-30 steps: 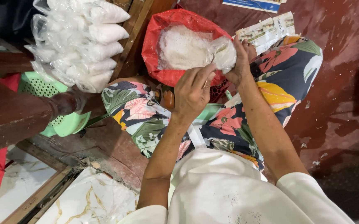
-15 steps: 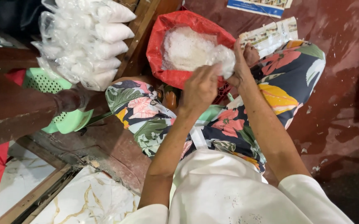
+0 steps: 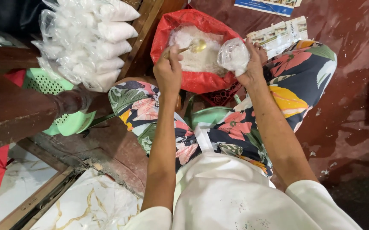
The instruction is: The person packs white powder from a large sack into small plastic bags using a spoon.
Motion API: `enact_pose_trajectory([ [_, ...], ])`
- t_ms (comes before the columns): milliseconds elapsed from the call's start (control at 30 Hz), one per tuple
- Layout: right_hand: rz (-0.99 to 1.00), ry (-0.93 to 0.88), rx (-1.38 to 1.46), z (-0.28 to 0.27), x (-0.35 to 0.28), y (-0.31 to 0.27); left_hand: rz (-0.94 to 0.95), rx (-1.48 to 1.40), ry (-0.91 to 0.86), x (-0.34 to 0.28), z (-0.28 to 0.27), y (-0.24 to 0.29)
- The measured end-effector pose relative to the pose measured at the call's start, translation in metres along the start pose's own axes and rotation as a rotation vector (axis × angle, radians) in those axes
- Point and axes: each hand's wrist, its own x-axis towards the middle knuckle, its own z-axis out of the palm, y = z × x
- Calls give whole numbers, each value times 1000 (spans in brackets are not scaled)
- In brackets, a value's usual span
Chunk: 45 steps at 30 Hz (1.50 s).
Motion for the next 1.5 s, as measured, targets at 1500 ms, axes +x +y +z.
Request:
enact_pose_trajectory([
  [1500,-93,88,-170,-11,5,3,-333,-373,116,-16,-1,42],
])
